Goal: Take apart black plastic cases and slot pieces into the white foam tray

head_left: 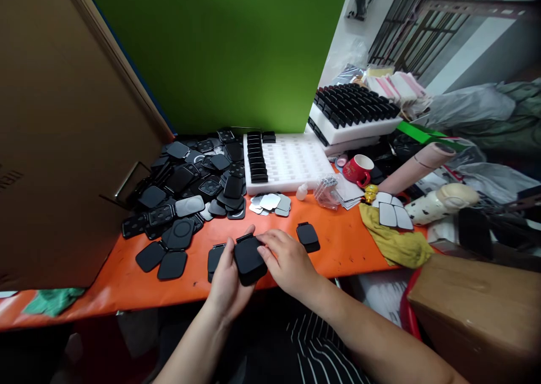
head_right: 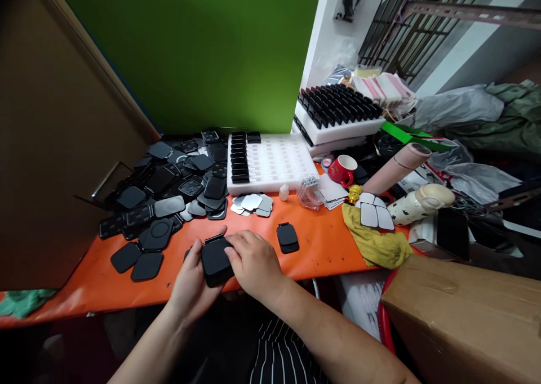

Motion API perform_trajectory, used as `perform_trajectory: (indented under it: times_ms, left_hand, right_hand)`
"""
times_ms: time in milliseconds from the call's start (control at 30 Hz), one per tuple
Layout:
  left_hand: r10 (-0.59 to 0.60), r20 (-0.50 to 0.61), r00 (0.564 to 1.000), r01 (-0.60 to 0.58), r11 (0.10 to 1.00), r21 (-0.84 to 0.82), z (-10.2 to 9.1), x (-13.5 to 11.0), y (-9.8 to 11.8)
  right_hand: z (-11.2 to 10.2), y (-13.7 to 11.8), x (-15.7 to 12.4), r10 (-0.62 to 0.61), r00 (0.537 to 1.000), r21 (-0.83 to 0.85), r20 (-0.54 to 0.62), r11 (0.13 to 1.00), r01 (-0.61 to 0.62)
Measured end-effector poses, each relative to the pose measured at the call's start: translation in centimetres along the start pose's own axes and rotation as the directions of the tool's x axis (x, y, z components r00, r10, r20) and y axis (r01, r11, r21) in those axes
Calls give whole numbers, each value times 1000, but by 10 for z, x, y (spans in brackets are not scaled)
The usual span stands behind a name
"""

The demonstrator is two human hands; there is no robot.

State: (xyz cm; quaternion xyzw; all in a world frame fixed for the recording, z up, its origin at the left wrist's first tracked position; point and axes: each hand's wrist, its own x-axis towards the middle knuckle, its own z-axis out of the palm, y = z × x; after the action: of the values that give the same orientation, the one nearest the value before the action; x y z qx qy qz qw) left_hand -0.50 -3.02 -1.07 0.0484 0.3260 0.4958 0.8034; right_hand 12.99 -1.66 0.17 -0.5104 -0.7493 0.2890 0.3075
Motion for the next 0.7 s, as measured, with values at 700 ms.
perform_trajectory:
  times_ms: [700]
  left_hand:
    - [221,-149,964,-171,941,292,4,-1,-10]
  right_hand:
    - [13,3,14,232,971,185,57,953,-238]
